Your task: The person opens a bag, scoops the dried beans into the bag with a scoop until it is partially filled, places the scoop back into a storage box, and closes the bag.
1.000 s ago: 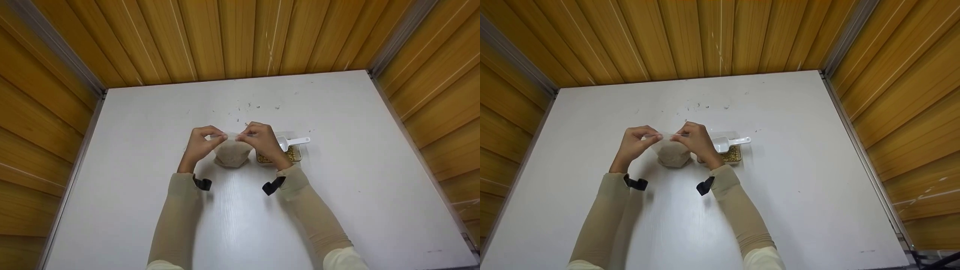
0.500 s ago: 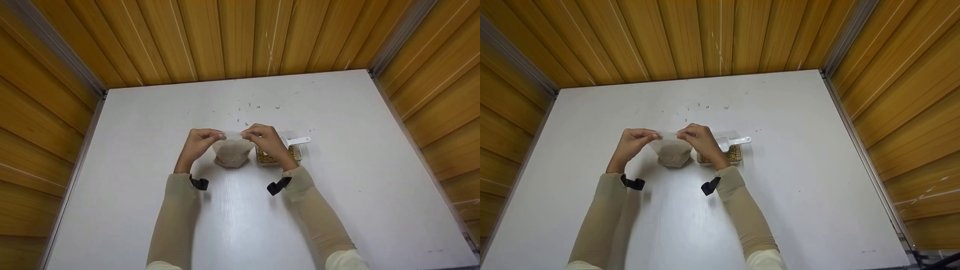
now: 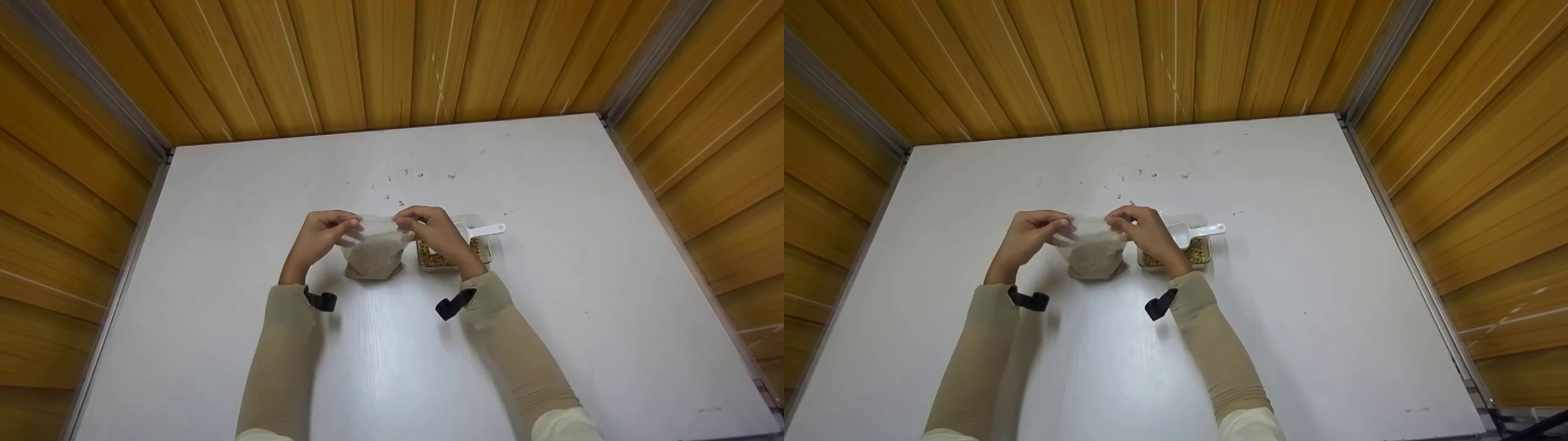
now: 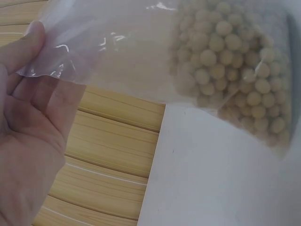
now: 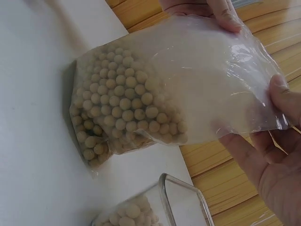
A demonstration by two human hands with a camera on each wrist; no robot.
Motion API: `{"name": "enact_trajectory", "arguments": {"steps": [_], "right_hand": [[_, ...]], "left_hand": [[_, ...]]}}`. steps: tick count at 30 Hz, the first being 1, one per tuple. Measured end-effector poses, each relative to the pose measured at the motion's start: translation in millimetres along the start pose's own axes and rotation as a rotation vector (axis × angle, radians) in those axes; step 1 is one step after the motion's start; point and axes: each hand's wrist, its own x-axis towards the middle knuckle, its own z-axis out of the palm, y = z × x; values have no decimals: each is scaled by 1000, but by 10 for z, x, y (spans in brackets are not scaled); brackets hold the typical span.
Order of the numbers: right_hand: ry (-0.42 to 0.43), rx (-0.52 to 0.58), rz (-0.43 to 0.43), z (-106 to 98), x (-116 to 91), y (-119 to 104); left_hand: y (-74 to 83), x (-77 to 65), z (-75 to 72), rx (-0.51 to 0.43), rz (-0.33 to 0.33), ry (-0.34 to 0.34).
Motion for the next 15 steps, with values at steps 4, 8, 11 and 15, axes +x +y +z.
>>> {"name": "enact_trajectory", "arguments": {"steps": [4,8,11,15], "right_hand": [[4,35,47,51,28,4],[20,35,75,91,80,32],[39,21,94,114,133,58],[68,52,118,122,184,82]], "left_hand": [[-26,-3,-13,-4,-23,5],[-71,17,-29,-31,-55,-4],[-113,52,-39,-31,-80,9],[-181,92,-37,-13,-112,83]]}}
